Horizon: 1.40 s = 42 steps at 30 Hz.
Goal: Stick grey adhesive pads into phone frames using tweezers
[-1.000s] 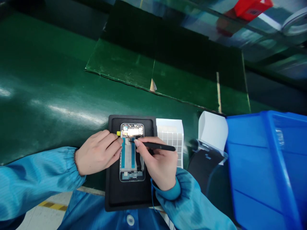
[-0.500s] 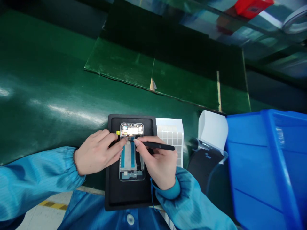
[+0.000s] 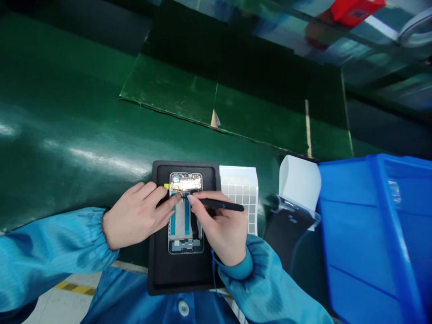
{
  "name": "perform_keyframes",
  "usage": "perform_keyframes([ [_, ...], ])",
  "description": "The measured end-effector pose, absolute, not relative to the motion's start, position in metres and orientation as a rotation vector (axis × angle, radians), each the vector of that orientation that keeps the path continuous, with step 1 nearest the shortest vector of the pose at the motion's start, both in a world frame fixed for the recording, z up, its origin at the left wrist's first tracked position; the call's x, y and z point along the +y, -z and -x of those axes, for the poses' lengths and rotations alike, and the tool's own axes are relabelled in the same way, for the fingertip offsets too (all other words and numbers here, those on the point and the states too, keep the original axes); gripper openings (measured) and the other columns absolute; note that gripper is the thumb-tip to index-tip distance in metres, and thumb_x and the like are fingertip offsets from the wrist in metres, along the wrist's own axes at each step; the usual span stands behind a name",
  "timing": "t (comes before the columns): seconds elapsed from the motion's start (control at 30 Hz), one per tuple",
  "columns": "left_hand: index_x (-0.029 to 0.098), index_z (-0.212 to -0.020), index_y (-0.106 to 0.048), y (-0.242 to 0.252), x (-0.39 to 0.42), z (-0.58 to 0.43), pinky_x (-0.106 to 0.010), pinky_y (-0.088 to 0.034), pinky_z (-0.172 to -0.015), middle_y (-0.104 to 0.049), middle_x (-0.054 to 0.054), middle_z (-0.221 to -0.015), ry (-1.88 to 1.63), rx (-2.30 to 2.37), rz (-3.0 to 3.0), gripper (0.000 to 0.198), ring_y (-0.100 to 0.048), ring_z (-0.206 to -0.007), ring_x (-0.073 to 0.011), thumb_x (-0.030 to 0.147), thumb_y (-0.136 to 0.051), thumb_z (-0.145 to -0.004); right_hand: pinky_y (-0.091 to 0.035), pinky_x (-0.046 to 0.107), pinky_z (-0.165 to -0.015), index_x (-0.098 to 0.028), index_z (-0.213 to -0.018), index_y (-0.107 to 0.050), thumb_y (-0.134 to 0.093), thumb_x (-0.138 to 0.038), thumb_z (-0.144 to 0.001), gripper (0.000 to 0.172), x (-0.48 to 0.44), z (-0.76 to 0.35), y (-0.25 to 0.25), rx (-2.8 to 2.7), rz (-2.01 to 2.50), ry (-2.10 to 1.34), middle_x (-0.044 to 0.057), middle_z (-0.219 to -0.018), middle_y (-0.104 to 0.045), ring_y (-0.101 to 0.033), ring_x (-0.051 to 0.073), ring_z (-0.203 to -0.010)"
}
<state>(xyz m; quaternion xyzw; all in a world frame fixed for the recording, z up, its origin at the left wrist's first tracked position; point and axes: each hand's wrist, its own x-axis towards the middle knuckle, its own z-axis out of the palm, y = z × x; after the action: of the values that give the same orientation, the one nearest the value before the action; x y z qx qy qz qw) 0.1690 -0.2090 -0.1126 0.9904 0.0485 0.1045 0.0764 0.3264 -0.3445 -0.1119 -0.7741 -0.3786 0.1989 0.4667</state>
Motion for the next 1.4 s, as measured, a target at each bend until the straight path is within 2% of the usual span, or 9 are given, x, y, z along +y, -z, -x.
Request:
perform_keyframes([
  [0.6,0.023,-0.133,-0.054,0.1061,-0.2035,-0.1724,-0.036,-0.036,-0.062,-0.054,-0.007,-0.091,-0.118,0.112,-3.042,0.037,-0.047,-0.078,-0.023,0.029,-0.05,-0.096,-0.058,0.026,-0.055,-0.021,-0.087,-0.072,-0.077,-0.025,-0.081,0.009,-0.3451,-0.331,0.1158,-0.695,1.782,-0.572,0.001,-0.075,-0.072,-0.07,0.016,-0.059],
  [0.83,0.029,-0.122,-0.06,0.1108,-0.201,-0.17,-0.034,-0.036,-0.063,-0.056,-0.004,-0.09,-0.2,0.042,-2.952,0.027,-0.046,-0.077,-0.0205,0.027,-0.056,-0.096,-0.059,0.026,-0.055,-0.02,-0.087,-0.072,-0.077,-0.026,-0.082,0.009,-0.3441,-0.3319,0.1134,-0.688,1.769,-0.574,0.001,-0.074,-0.072,-0.07,0.016,-0.06],
  [1.03,0.019,-0.121,-0.062,0.112,-0.2062,-0.1687,-0.035,-0.039,-0.063,-0.06,-0.005,-0.088,-0.308,0.119,-2.959,0.029,-0.048,-0.077,-0.0208,0.031,-0.057,-0.095,-0.06,0.028,-0.056,-0.02,-0.086,-0.072,-0.077,-0.029,-0.081,0.011,-0.3439,-0.3327,0.1132,-0.673,1.779,-0.583,0.002,-0.074,-0.072,-0.071,0.017,-0.06],
  [1.27,0.019,-0.117,-0.064,0.1096,-0.2028,-0.1682,-0.034,-0.037,-0.062,-0.061,-0.005,-0.086,-0.303,0.071,-2.966,0.025,-0.05,-0.076,-0.0201,0.03,-0.058,-0.095,-0.061,0.028,-0.058,-0.02,-0.087,-0.072,-0.076,-0.029,-0.083,0.01,-0.3456,-0.3316,0.1155,-0.665,1.763,-0.586,0.002,-0.077,-0.072,-0.071,0.017,-0.061],
  [1.4,0.017,-0.109,-0.066,0.1137,-0.2015,-0.1675,-0.033,-0.037,-0.06,-0.063,-0.004,-0.085,-0.429,0.003,-2.917,0.019,-0.05,-0.072,-0.0186,0.025,-0.062,-0.093,-0.06,0.028,-0.057,-0.02,-0.087,-0.072,-0.076,-0.027,-0.082,0.01,-0.3456,-0.3319,0.1155,-0.664,1.744,-0.588,0.001,-0.075,-0.072,-0.071,0.017,-0.061],
])
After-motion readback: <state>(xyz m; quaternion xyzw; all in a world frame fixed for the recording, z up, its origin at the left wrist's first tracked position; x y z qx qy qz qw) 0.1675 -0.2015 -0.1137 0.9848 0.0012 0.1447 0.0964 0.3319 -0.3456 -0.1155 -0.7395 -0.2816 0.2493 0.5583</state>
